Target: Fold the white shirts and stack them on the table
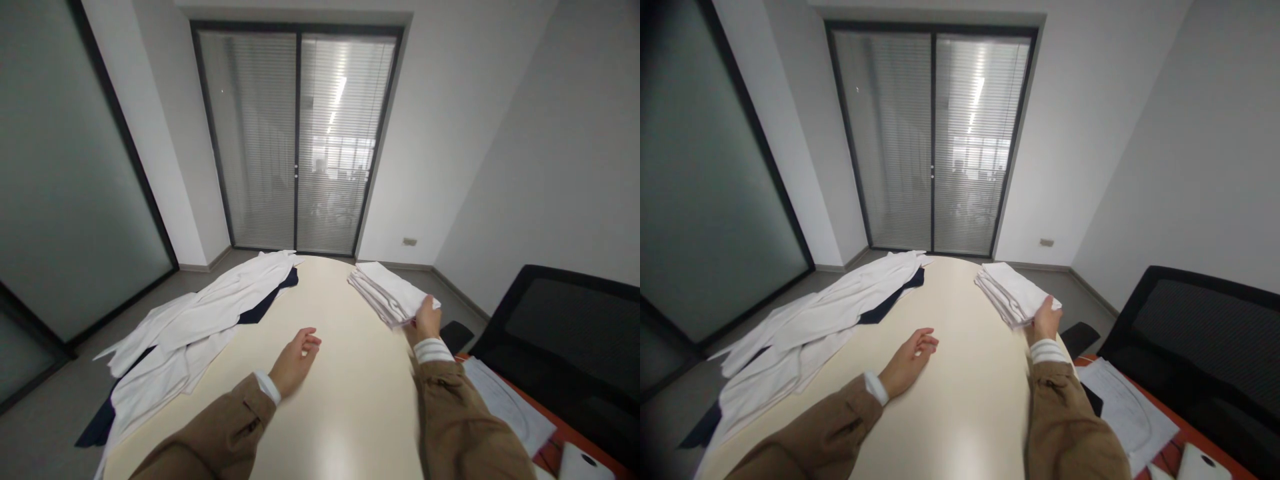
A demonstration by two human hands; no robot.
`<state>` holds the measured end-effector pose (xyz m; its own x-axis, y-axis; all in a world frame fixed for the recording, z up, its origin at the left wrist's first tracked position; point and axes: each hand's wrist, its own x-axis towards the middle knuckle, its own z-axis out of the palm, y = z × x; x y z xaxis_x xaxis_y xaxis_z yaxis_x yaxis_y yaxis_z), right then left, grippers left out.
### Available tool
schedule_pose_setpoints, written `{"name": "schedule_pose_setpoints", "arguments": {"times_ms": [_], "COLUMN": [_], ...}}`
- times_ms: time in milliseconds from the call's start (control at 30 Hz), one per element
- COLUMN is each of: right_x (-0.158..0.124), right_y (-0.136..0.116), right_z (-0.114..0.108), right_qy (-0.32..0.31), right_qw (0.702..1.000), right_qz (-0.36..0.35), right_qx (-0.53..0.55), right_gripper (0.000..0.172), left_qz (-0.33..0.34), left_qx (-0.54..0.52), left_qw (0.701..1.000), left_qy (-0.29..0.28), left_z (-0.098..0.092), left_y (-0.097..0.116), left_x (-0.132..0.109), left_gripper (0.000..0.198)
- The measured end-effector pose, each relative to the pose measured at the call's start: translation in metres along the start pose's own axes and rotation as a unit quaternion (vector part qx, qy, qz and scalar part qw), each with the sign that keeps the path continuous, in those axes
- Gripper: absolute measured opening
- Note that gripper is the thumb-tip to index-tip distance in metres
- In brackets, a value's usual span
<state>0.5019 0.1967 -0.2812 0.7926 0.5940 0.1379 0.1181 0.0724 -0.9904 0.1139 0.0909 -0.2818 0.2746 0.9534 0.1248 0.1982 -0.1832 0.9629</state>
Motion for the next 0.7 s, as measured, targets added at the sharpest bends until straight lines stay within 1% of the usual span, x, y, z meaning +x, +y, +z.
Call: {"name": "schedule_pose_setpoints", "arguments": {"times_ms": [67,133,200,233,267,300,367,433,467,533,600,667,700], "right_x": [-0.004,-0.011,-0.02,-0.025,-0.029,-0.033,-0.041,-0.047,-0.05,-0.055,-0.059,-0.062,-0.063], "right_y": [-0.005,-0.01,-0.016,-0.02,-0.024,-0.028,-0.034,-0.037,-0.036,-0.031,-0.025,-0.021,-0.02], "right_z": [-0.004,-0.005,-0.005,-0.004,-0.004,-0.003,-0.001,0.003,0.004,0.008,0.011,0.014,0.015], "right_qy": [0.048,0.096,0.13,0.136,0.129,0.109,0.047,-0.028,-0.064,-0.127,-0.171,-0.194,-0.196], "right_qw": [0.998,0.99,0.974,0.964,0.955,0.947,0.921,0.884,0.863,0.825,0.797,0.783,0.78], "right_qz": [0.007,-0.009,-0.056,-0.091,-0.132,-0.177,-0.272,-0.342,-0.362,-0.37,-0.354,-0.337,-0.332], "right_qx": [-0.048,-0.107,-0.178,-0.208,-0.23,-0.245,-0.274,-0.318,-0.347,-0.409,-0.458,-0.486,-0.493], "right_gripper": [0.074,0.081,0.082,0.078,0.073,0.068,0.06,0.059,0.059,0.056,0.049,0.044,0.043], "left_qz": [-0.002,-0.002,-0.002,-0.001,-0.001,0.0,0.001,0.001,0.0,0.0,0.003,0.006,0.006], "left_qx": [0.001,0.001,0.0,0.0,0.001,0.001,0.001,0.001,0.003,0.007,0.012,0.015,0.016], "left_qw": [1.0,1.0,1.0,1.0,1.0,1.0,1.0,1.0,1.0,1.0,1.0,1.0,1.0], "left_qy": [0.002,0.005,0.004,0.003,0.003,0.003,0.004,0.007,0.008,0.009,0.008,0.008,0.007], "left_z": [0.0,0.0,0.0,0.0,0.0,0.0,-0.001,-0.001,-0.001,-0.001,-0.001,0.001,0.002], "left_y": [-0.001,-0.001,-0.001,0.0,0.0,0.001,0.002,0.002,0.002,0.0,-0.001,-0.002,-0.002], "left_x": [0.0,0.0,0.0,0.0,-0.001,-0.001,-0.001,-0.001,-0.001,0.0,0.0,-0.001,-0.001], "left_gripper": [0.036,0.035,0.035,0.035,0.035,0.035,0.035,0.035,0.035,0.035,0.035,0.035,0.035]}}
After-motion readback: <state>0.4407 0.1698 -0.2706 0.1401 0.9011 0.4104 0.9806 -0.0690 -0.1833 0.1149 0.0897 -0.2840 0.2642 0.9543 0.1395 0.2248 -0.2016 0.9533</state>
